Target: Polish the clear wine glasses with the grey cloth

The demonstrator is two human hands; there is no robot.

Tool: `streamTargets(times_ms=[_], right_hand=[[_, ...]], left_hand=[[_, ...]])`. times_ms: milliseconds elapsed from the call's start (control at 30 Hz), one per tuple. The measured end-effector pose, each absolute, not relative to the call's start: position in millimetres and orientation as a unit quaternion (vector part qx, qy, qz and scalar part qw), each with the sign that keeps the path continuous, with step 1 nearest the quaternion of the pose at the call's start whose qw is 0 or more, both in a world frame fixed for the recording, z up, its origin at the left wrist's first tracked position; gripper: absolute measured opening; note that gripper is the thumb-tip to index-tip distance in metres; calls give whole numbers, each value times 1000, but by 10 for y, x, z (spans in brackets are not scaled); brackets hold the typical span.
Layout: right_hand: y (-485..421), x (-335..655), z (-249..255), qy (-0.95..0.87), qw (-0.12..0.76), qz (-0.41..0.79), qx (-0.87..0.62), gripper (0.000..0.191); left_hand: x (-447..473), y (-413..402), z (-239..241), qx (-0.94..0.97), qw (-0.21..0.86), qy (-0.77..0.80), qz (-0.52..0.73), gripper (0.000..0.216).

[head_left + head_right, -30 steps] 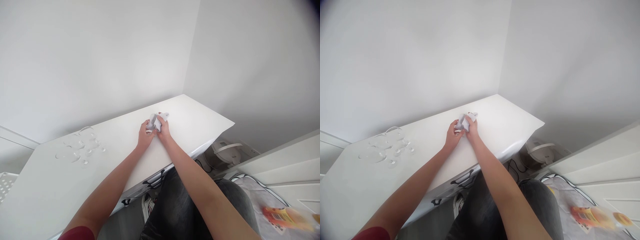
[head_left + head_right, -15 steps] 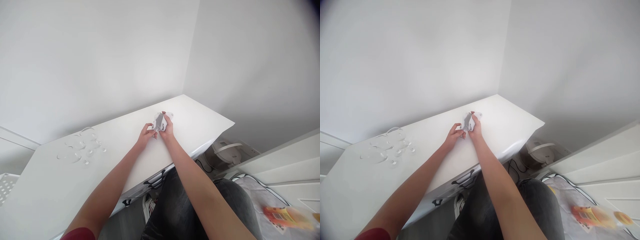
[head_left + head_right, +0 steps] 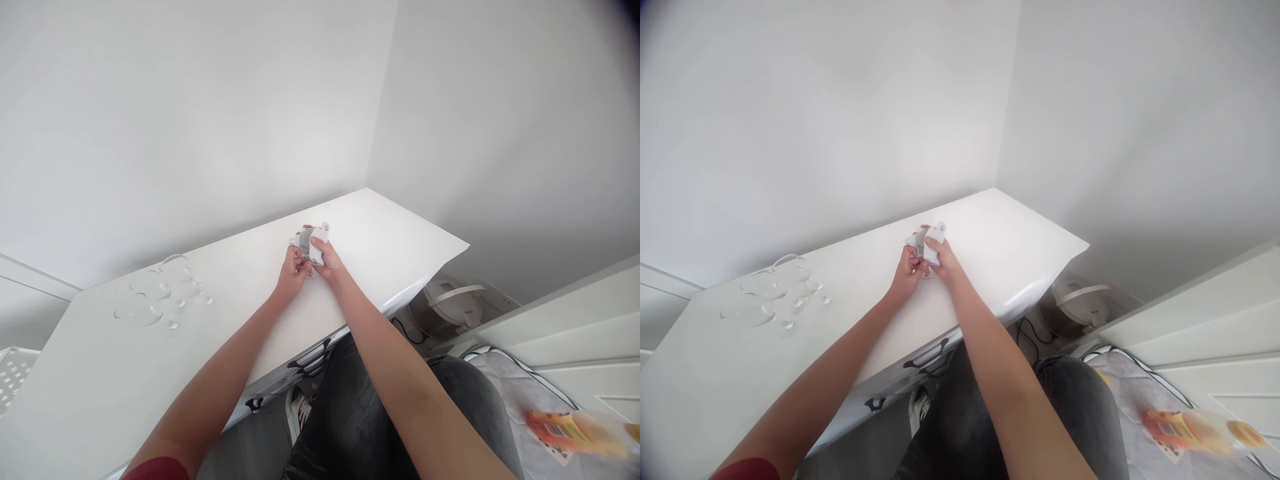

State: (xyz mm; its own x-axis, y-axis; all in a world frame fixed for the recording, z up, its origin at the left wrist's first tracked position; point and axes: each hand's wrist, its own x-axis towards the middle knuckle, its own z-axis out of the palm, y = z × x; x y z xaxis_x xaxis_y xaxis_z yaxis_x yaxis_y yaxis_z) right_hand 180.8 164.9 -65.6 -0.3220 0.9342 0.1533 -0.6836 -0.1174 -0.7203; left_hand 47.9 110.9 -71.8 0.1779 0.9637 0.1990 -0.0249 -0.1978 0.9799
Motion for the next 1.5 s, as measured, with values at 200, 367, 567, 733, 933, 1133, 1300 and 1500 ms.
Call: streamTargets(times_ms=[200,367,567,733,933,1133,1300,1500], right_hand=[[1649,1894,-684,-348,623,686,-141,52],[1659,1813,-654,-342,674,619,-215,58],[1708,1839,-668,-246,665,671,-217,48],[1728,1923,-695,-223,729,600,-242,34],[1638,1835,-650,-383,666,569,-294,22],[1537,1706,-706,-672,522,431,-301,21],[1507,1659,-758,-763,421,366,-327,35],[1461,1661,-727,-794,331,300,-412,31]], left_hand=[[419,1118,-618,517,651,318,456,37],[491,1073,-685,623,389,479,481,29],[530,1051,-686,643,314,512,474,24],[451,1111,-686,578,377,485,537,22],[335,1235,-765,480,389,517,593,35],[309,1279,-789,428,373,520,638,24],[252,1312,-846,409,329,562,639,17],[241,1319,-863,403,323,576,633,19]])
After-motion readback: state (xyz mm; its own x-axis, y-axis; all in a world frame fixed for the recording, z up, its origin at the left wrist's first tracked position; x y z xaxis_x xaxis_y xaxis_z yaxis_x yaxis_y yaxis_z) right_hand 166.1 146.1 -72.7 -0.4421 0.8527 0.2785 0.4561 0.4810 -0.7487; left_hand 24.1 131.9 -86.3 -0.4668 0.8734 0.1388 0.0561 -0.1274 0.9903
